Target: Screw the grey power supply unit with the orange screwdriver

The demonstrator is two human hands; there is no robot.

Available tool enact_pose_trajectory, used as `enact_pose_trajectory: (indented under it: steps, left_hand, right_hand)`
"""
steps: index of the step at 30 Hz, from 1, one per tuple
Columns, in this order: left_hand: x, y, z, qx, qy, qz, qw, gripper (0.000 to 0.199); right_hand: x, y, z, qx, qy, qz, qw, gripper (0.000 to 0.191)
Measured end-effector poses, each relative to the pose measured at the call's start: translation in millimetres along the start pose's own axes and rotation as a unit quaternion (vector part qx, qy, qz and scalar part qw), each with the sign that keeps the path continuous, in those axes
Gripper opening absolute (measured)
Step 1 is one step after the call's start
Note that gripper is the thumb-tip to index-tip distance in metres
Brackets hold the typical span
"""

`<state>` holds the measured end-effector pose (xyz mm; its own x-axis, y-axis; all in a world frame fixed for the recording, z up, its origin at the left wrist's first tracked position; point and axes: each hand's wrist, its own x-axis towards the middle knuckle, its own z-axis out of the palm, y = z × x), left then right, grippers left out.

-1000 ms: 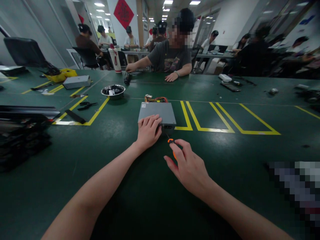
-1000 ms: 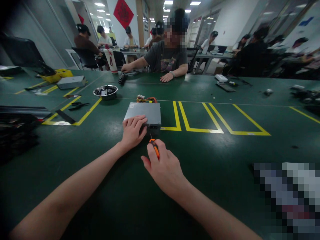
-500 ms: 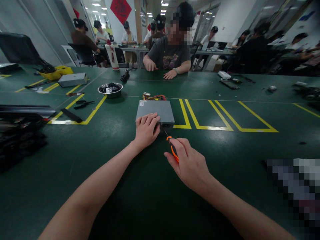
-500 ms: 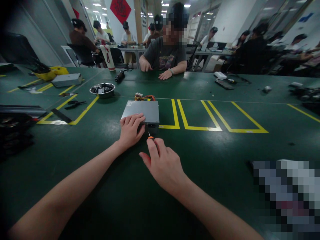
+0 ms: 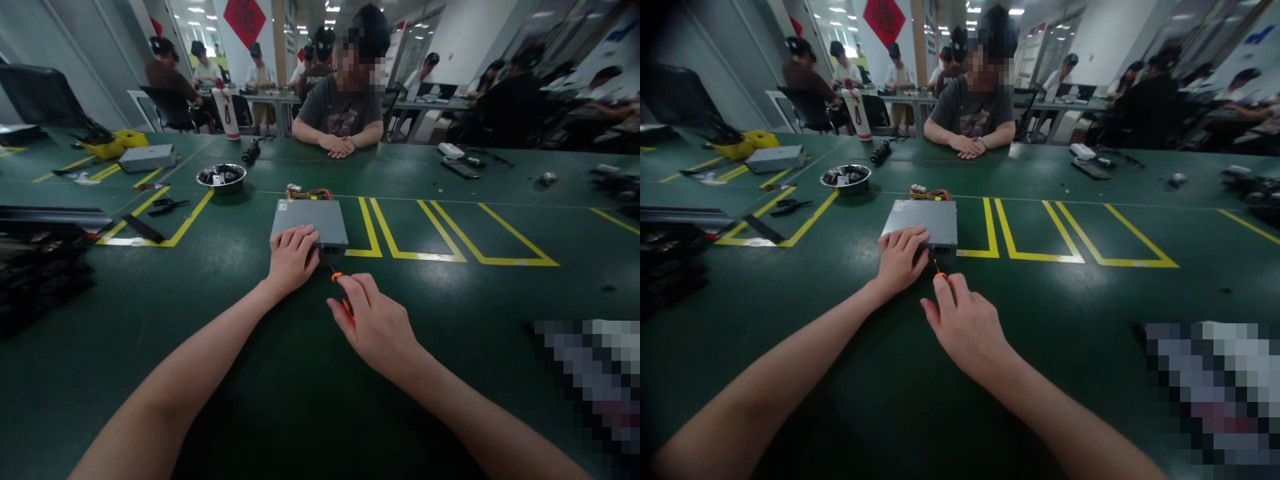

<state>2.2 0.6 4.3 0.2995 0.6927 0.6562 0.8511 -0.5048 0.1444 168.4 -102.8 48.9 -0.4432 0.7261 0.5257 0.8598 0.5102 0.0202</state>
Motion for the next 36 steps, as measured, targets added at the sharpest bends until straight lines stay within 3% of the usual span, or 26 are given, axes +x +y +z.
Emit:
enact_pose_trajectory:
  steps: [3,8,15,24,30,36]
  left_hand:
    - [0,0,-0.6,-0.001,-0.002,0.0,1.0,0.027]
    - [2,2,-1.3,-0.002,-0.003,-0.007,1.0,0.026]
    - [6,6,-7.0,0.014,-0.016,-0.005,1.0,0.026]
    - [12,5,-9.9,0.03,-0.021,-0.007,0.999,0.021]
    - [15,1,-14.6,0.02,-0.017,0.015,1.0,0.019]
    - [15,1,-17.9,0.02,-0.018,0.022,0.999,0.019]
  right_hand:
    - [-2,1,0,-0.015,0.023,-0.05,0.998,0.021]
    - [-4,-2,3,-0.023,0.048,-0.119,0.991,0.022]
    - [-6,4,6,0.003,0.017,-0.075,0.997,0.025]
    - [-5,2,3,0.027,0.024,-0.122,0.992,0.023]
    - [-8,1,4,-0.002,0.032,-0.044,0.999,0.028]
    - [-8,-6,5,0.004,0.0,-0.104,0.995,0.028]
